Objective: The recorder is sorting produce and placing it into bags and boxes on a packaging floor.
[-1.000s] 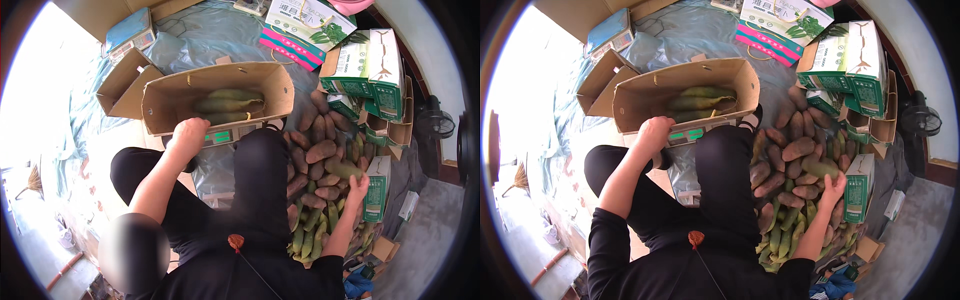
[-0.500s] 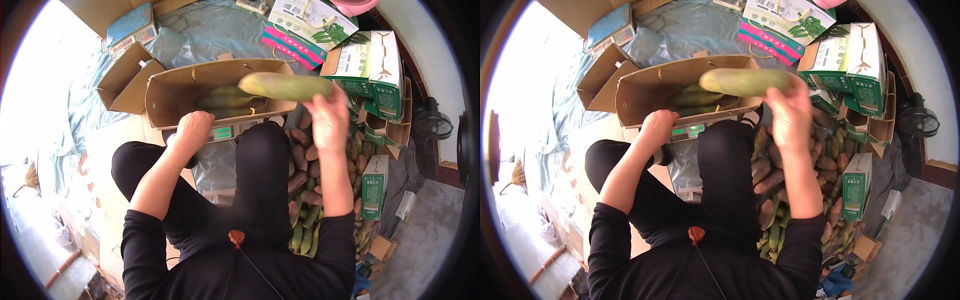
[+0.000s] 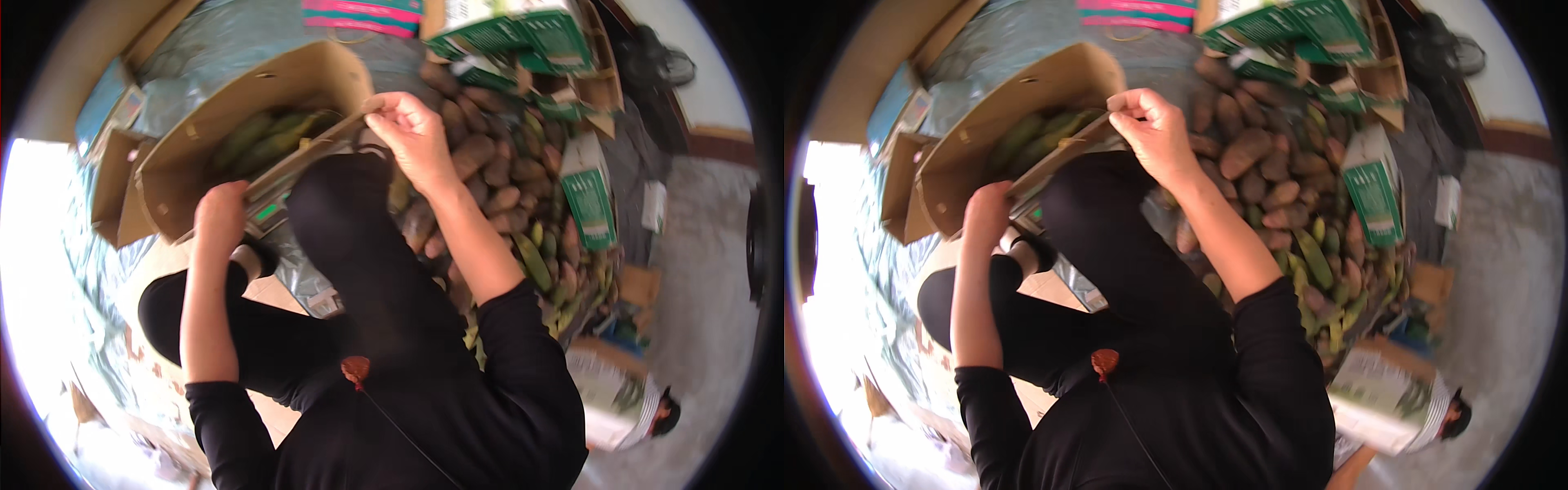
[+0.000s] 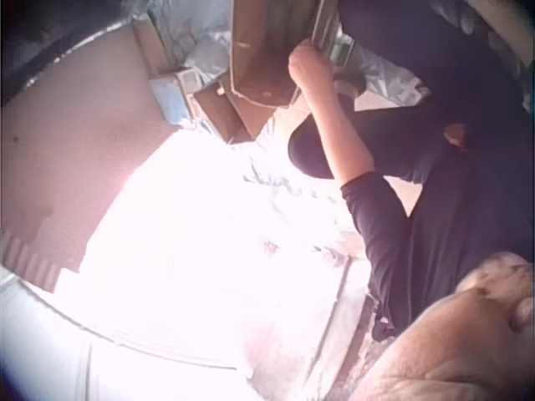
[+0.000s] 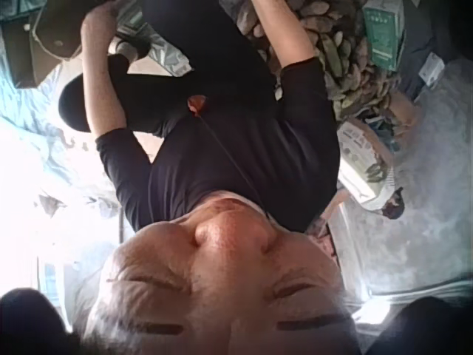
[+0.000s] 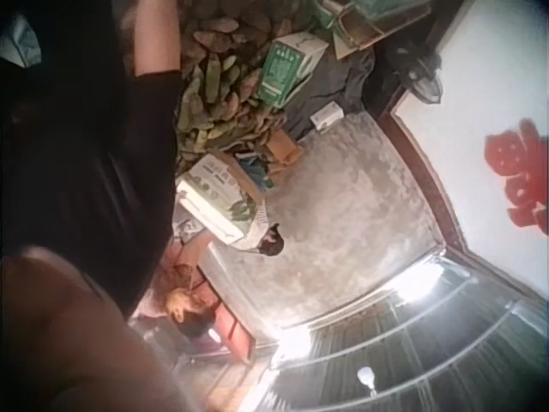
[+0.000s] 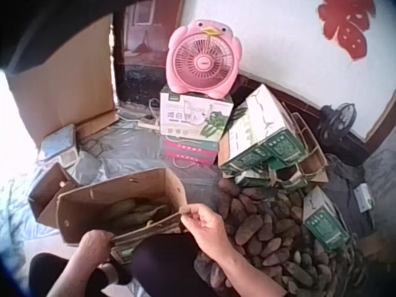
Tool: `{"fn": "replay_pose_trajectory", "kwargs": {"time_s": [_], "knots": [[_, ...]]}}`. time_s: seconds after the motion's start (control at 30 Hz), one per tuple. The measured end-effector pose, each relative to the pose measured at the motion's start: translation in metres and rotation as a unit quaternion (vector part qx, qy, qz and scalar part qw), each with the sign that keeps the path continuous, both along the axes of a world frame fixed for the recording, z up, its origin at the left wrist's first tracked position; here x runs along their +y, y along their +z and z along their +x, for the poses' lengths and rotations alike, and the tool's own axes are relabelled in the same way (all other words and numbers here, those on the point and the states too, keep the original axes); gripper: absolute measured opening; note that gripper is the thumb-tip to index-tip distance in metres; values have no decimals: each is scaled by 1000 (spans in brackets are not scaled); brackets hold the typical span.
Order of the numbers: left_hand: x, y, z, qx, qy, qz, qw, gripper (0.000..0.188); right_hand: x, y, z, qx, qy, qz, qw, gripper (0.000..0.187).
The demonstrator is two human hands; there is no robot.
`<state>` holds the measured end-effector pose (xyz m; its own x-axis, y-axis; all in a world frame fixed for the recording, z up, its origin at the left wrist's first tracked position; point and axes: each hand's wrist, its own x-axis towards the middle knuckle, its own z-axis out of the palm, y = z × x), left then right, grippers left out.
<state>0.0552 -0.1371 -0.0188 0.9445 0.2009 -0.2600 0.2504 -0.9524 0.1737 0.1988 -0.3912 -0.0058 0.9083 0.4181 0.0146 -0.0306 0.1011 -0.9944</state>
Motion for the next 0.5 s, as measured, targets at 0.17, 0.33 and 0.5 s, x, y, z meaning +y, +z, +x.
{"fn": "replay_pose_trajectory", "kwargs": {"time_s": [0.17,0.33,0.5], "knots": [[-11,22,4,-13,5,-50,999,21,-63,-59,-32,39,-109,-97,988,13],[-20,26,10,24,24,-71,997,24,-116,-110,-80,66,-132,-207,967,16],[-28,33,13,37,31,-80,996,24,-164,-142,-115,124,-113,-356,919,19]]}}
